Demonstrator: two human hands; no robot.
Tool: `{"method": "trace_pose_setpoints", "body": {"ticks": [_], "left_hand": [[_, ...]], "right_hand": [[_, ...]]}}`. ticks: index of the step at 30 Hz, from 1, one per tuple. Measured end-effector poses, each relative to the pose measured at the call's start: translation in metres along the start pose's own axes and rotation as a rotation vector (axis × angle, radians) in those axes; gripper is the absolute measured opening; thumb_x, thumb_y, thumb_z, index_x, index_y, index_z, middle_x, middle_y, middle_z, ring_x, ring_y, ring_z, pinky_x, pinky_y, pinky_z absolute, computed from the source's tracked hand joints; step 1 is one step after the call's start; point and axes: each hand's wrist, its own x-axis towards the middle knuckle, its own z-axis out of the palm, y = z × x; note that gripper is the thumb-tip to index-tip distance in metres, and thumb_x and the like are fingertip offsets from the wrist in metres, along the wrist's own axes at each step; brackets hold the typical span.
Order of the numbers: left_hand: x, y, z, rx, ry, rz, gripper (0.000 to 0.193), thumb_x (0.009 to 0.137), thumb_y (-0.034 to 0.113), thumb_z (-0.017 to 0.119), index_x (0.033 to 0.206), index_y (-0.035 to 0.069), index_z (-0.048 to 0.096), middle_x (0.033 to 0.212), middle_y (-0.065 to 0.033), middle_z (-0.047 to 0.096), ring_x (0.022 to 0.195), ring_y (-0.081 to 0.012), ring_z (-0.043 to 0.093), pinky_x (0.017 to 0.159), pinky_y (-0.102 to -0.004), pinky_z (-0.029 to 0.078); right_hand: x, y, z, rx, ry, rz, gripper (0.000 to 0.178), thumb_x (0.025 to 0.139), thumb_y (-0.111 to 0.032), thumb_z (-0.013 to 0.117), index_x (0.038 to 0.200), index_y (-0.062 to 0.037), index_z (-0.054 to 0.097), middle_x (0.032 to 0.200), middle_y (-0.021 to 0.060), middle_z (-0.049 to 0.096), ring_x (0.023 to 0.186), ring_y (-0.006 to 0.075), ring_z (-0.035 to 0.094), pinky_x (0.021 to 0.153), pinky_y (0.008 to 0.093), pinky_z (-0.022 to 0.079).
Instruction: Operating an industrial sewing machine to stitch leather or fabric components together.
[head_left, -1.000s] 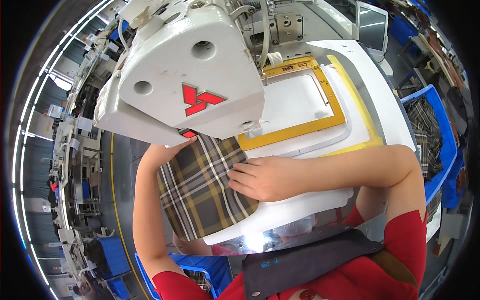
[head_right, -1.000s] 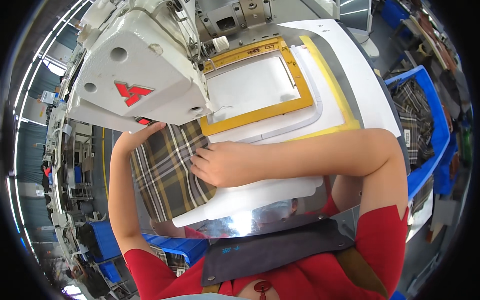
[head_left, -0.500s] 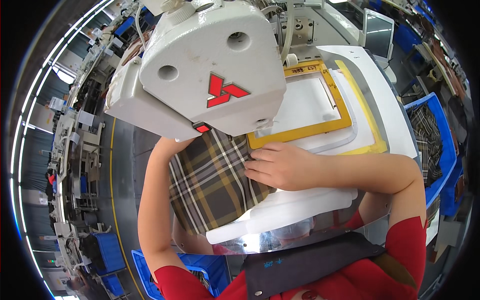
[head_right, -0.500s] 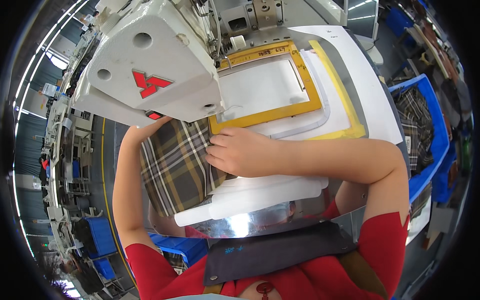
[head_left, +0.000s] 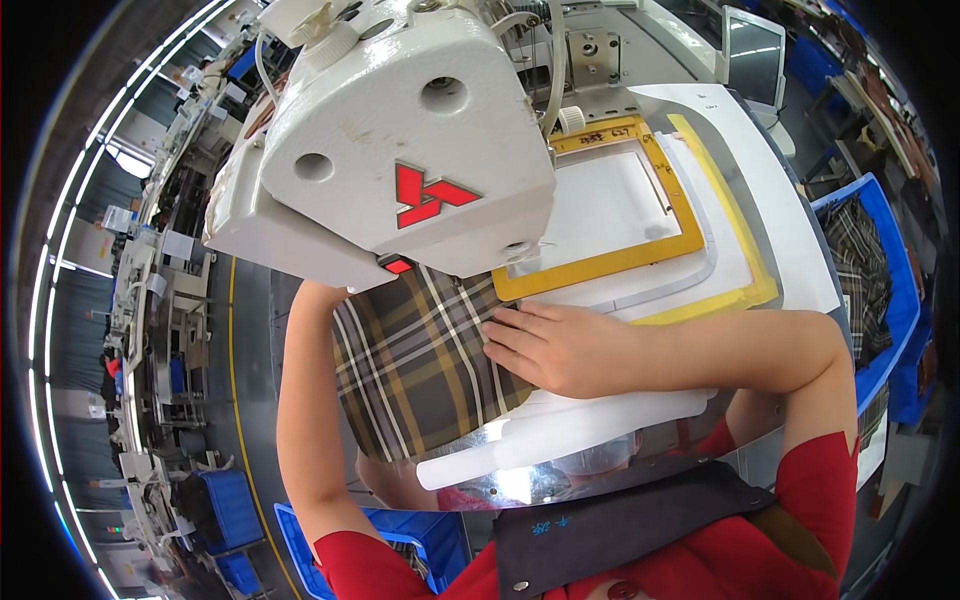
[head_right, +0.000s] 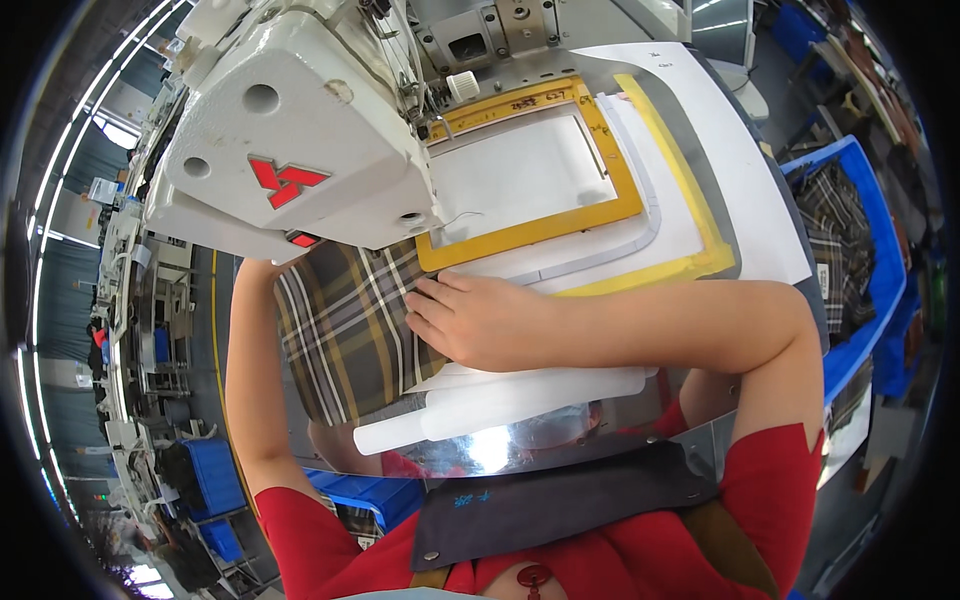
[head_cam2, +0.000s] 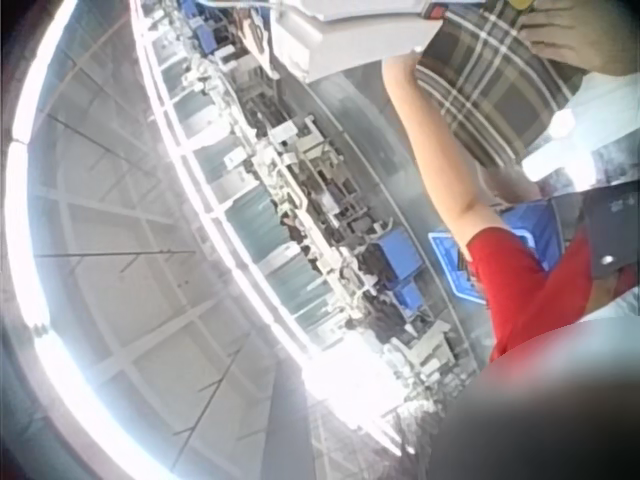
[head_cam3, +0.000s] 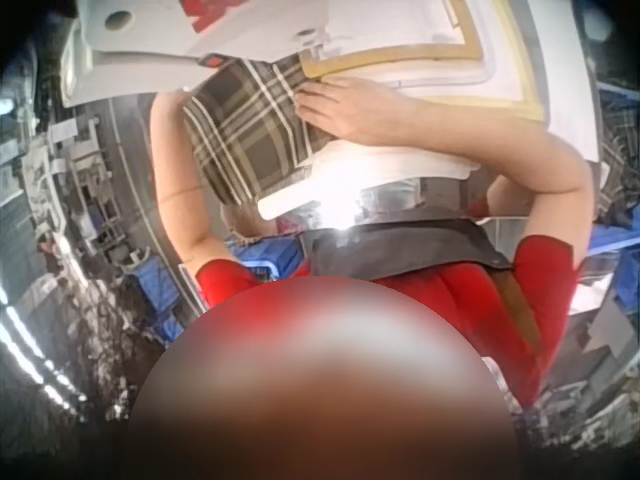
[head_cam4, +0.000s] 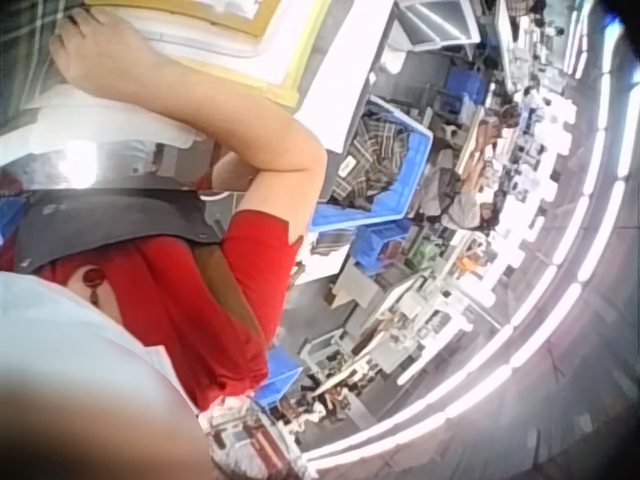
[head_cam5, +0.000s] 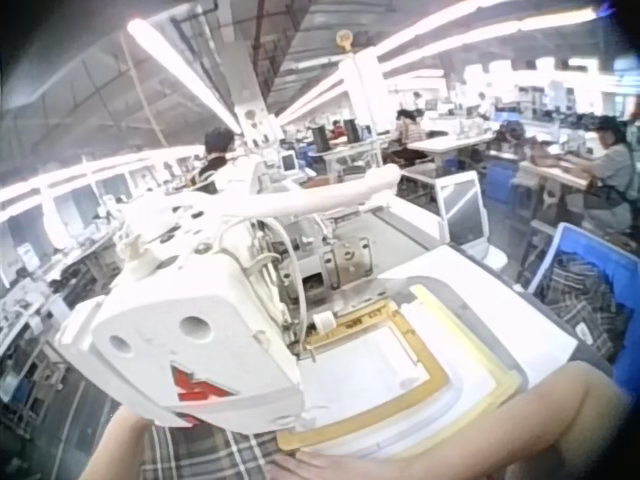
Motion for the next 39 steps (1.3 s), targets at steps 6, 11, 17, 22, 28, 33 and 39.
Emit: {"method": "trace_pose_setpoints", "body": {"ticks": [6,11,17,22,28,33,39], "left_hand": [[0.003,0.058,0.017,0.506,-0.130,-0.034,0.060,0.064,0.026,0.088,0.115,0.007,0.064,0.112,-0.0084,0.066,0.104,-0.0237,0.061,0.089,-0.0357,0.049],[-0.017,0.065,0.015,0.482,-0.226,-0.235,0.055,0.067,0.027,0.086,0.114,0.007,0.064,0.110,-0.0096,0.067,0.099,-0.0237,0.061,0.089,-0.0347,0.048],[0.004,0.031,0.061,0.380,-0.002,-0.007,0.042,0.076,0.016,0.078,0.113,0.006,0.065,0.108,-0.0118,0.067,0.099,-0.0259,0.062,0.087,-0.0350,0.049],[0.015,0.042,0.095,0.389,0.049,0.052,0.040,0.076,0.016,0.077,0.112,0.005,0.065,0.107,-0.0118,0.067,0.098,-0.0255,0.062,0.087,-0.0349,0.049],[0.024,0.049,0.112,0.418,0.080,0.108,0.037,0.077,0.015,0.076,0.111,0.004,0.064,0.106,-0.0118,0.067,0.096,-0.0249,0.061,0.085,-0.0347,0.049],[0.014,0.049,0.107,0.459,0.129,0.131,0.035,0.078,0.014,0.075,0.110,0.004,0.064,0.105,-0.0119,0.067,0.095,-0.0245,0.061,0.084,-0.0346,0.049],[0.012,0.036,0.091,0.496,0.164,0.122,0.033,0.079,0.013,0.074,0.109,0.003,0.064,0.103,-0.0119,0.066,0.094,-0.0239,0.061,0.083,-0.0344,0.049]], "right_hand": [[-0.026,0.013,-0.013,-0.024,-0.067,0.084,0.040,0.089,-0.013,0.049,0.125,0.0057,0.053,0.128,0.0209,0.057,0.121,0.0335,0.054,0.104,0.0421,0.041],[-0.074,0.022,-0.035,-0.141,-0.124,0.160,0.038,0.086,-0.012,0.052,0.121,0.0037,0.056,0.126,0.0187,0.059,0.116,0.0310,0.057,0.102,0.0407,0.043],[-0.112,0.030,-0.055,-0.234,-0.093,0.282,0.034,0.081,-0.011,0.057,0.113,-0.0026,0.062,0.102,0.0067,0.062,0.093,0.0203,0.060,0.087,0.0349,0.048],[-0.154,0.027,-0.068,-0.015,0.012,0.482,0.026,0.080,-0.009,0.060,0.105,-0.0065,0.065,0.097,0.0057,0.062,0.090,0.0218,0.060,0.083,0.0337,0.047],[-0.141,0.114,-0.050,0.232,0.342,1.051,0.018,0.082,-0.011,0.063,0.097,-0.0022,0.067,0.096,0.0094,0.062,0.088,0.0273,0.061,0.081,0.0344,0.048],[-0.124,0.172,-0.015,0.223,0.429,0.938,0.018,0.081,-0.017,0.066,0.092,-0.0020,0.068,0.089,0.0119,0.063,0.083,0.0289,0.063,0.077,0.0360,0.050],[-0.108,0.202,-0.013,0.204,0.473,1.198,0.018,0.083,-0.019,0.066,0.085,-0.0017,0.069,0.090,0.0124,0.063,0.080,0.0268,0.064,0.075,0.0352,0.051]]}}
